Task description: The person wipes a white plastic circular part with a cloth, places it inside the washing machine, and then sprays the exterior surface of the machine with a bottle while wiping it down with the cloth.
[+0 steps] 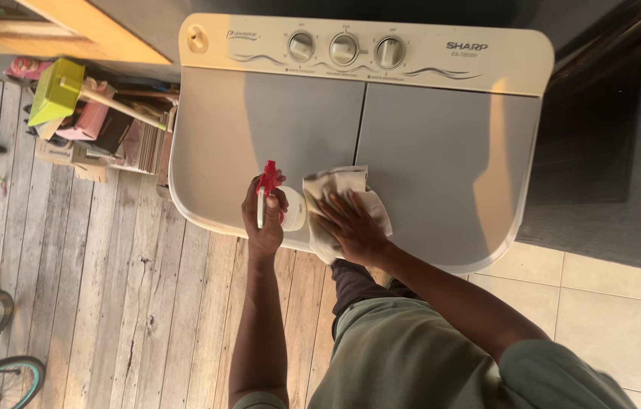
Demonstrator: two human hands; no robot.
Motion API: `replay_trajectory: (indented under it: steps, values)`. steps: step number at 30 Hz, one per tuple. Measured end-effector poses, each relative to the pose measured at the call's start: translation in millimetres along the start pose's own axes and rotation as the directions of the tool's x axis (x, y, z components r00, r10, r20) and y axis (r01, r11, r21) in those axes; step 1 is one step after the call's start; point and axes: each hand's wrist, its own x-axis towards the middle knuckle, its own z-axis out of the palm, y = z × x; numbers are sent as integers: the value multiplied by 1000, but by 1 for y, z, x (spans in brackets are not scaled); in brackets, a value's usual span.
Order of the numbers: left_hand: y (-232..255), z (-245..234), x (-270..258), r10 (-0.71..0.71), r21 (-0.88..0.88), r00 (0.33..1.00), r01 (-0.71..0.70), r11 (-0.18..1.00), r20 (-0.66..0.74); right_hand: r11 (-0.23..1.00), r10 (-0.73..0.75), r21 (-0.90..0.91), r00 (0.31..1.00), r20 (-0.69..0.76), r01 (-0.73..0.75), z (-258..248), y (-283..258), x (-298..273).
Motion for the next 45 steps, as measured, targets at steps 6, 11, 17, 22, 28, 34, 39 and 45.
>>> replay_trajectory:
  steps: [6,11,17,22,28,34,39,45]
  values:
    - [0,-3,2,-13,-24,1000,12,1000,-11,990,130,-42,989,-69,-133,-3,65,-110]
    - [-6,-15,5,-20,-107,1000,19,994,-4,923,364,-12,880,-306,-386,-24,169,-191]
    - [7,-47,25,-239,158,971,232,960,27,679,675,11,619,-402,-734,-12,199,-110]
    - [16,-100,60,-209,429,965,124,895,157,521,807,217,394,-439,-826,-7,199,-26]
    - [-18,-162,97,-430,702,852,110,703,297,411,871,212,314,-376,-886,-22,170,-14]
    - [-82,-227,133,-68,670,963,-129,731,261,333,901,235,234,-367,-913,-18,146,10]
    - [-102,-279,163,-248,725,953,46,687,174,262,919,214,176,-352,-941,-2,135,27]
    - [-106,-302,128,-157,618,957,-29,785,245,205,932,171,139,-333,-964,-1,133,35]
